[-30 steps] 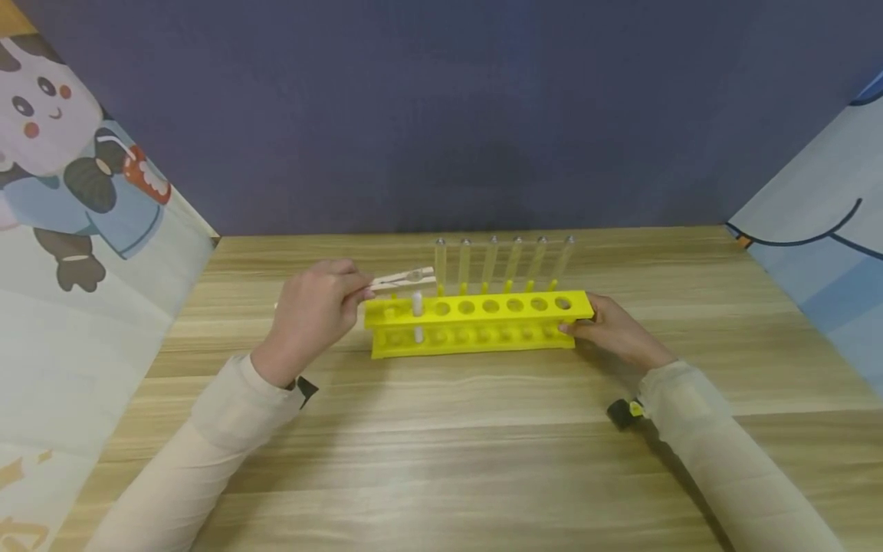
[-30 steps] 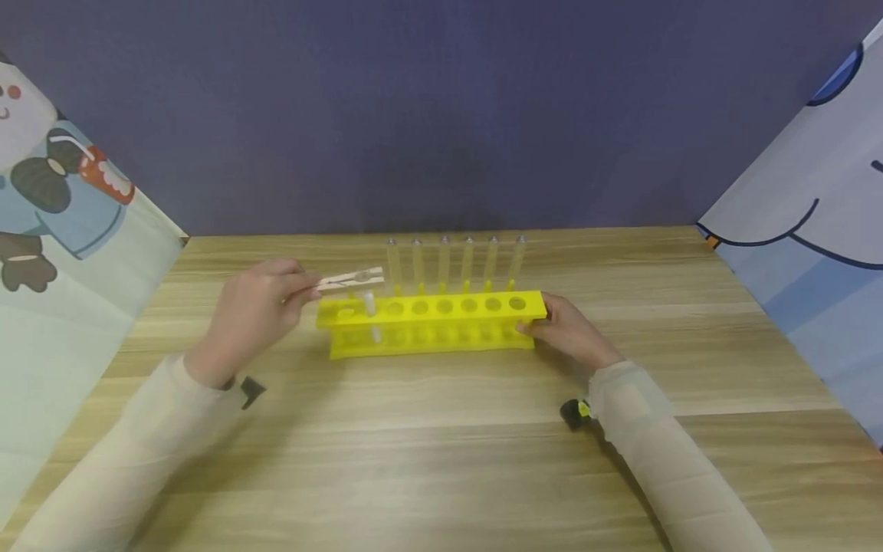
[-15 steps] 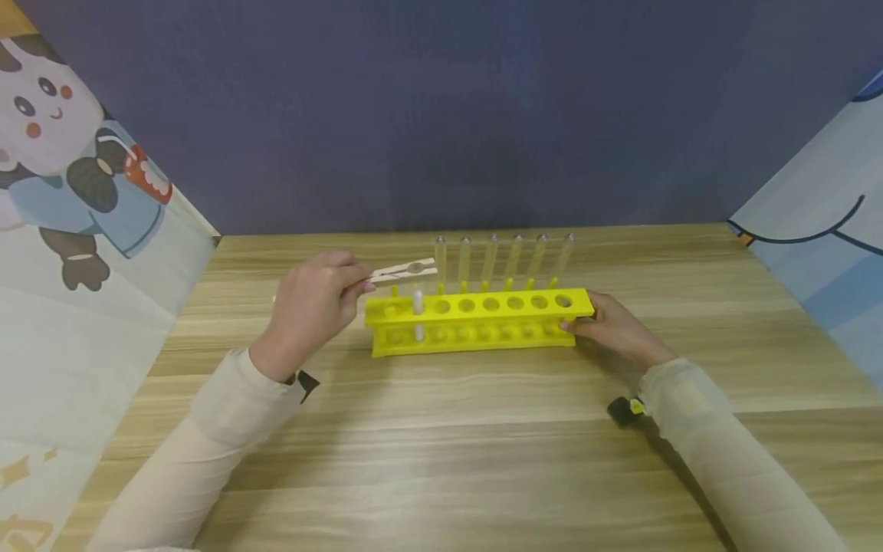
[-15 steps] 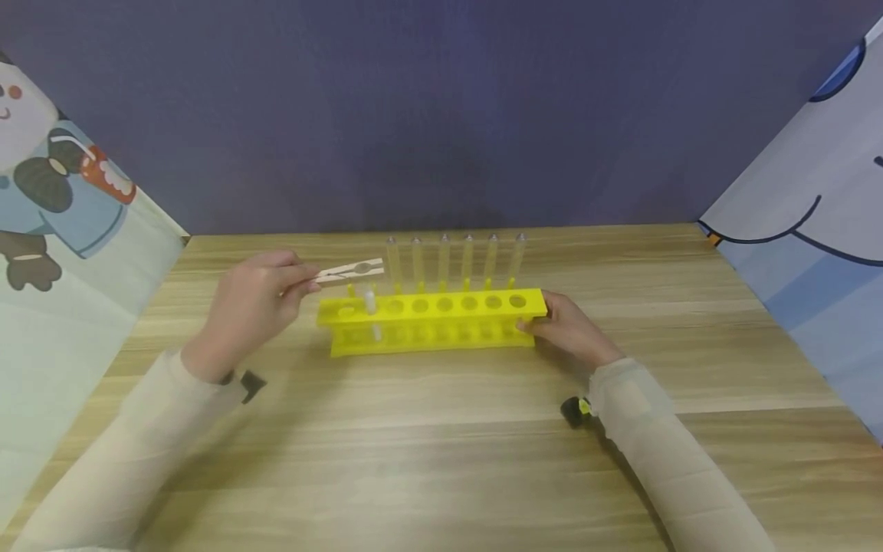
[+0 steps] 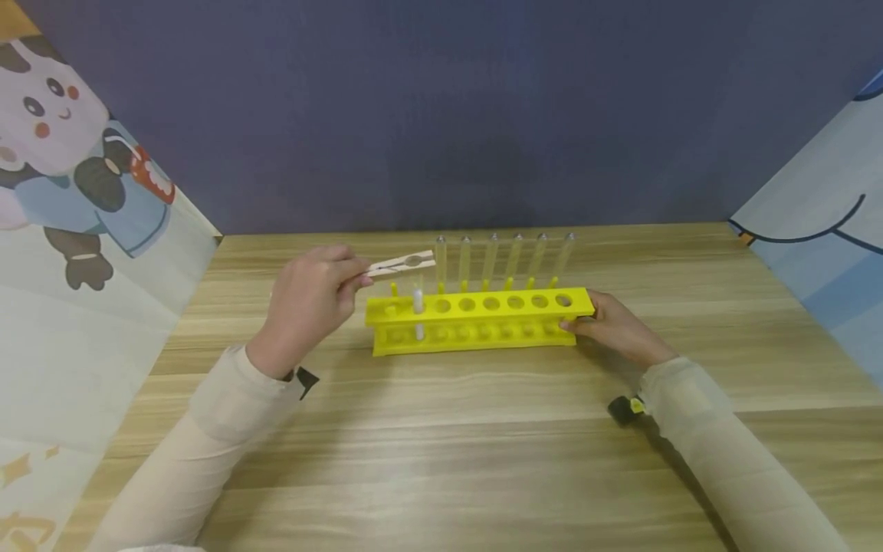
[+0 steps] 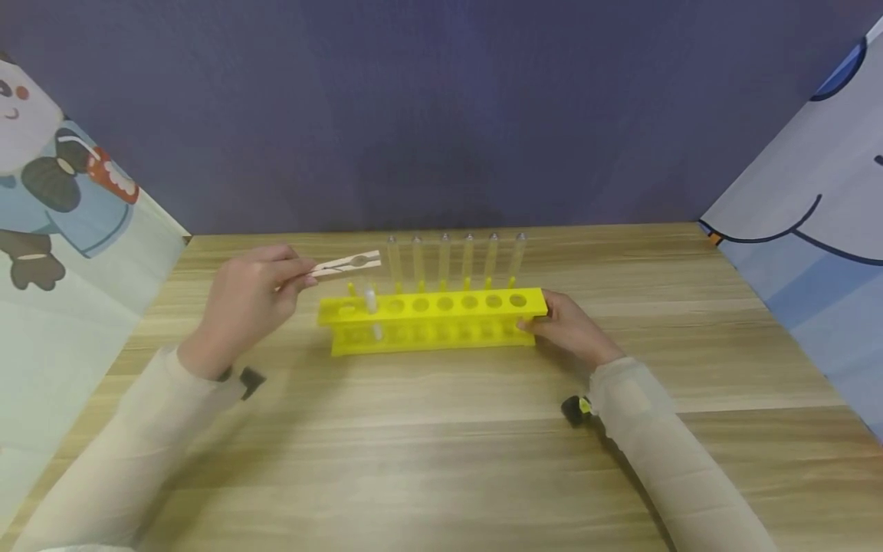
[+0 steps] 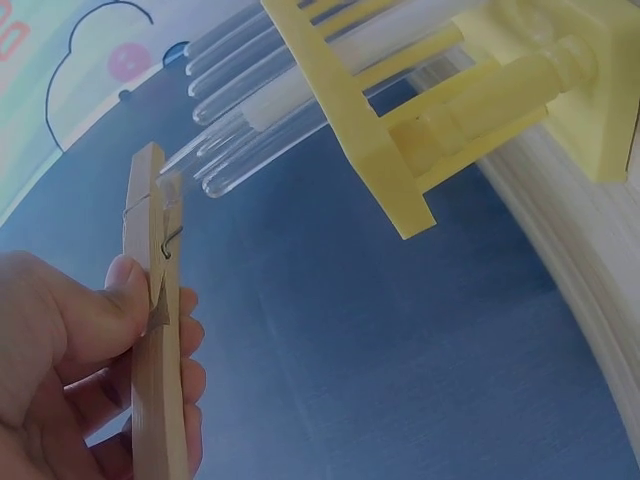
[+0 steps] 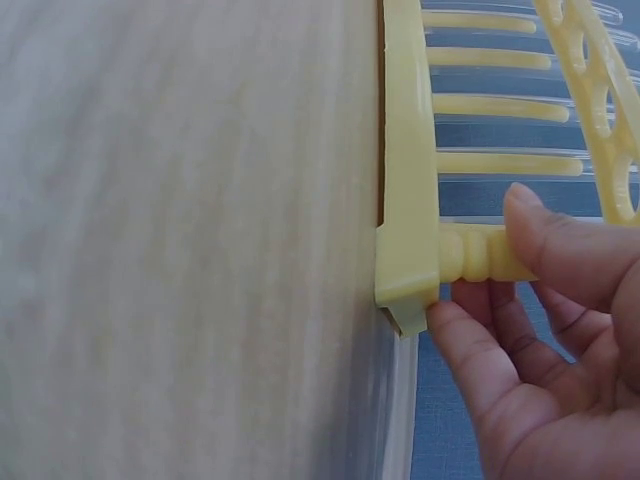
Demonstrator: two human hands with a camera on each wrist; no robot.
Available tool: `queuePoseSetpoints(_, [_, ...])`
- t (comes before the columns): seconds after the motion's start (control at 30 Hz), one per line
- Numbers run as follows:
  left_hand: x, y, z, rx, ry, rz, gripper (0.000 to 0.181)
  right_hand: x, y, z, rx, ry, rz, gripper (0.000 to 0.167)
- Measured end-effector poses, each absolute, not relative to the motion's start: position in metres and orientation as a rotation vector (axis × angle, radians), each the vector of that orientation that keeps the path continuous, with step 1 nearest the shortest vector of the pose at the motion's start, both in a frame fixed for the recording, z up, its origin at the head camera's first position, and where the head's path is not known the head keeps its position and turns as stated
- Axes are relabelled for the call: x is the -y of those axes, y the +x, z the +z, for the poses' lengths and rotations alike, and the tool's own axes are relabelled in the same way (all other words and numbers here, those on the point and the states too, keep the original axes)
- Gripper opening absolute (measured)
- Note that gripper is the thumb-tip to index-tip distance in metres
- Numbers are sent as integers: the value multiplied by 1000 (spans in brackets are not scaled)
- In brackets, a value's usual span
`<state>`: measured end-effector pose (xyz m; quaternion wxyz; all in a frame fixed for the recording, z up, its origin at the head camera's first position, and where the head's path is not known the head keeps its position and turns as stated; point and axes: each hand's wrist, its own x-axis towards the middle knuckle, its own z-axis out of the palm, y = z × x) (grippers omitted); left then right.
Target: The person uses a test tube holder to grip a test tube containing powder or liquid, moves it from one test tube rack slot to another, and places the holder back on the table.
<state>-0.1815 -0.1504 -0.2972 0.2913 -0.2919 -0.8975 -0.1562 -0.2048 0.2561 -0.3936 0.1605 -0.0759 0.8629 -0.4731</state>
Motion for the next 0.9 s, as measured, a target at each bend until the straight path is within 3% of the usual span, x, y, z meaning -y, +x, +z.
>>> queuePoseSetpoints(0.9, [163,-184,-302,2376,-726,-435,11,-257,-207,-396,-2492,-219,-1317,50])
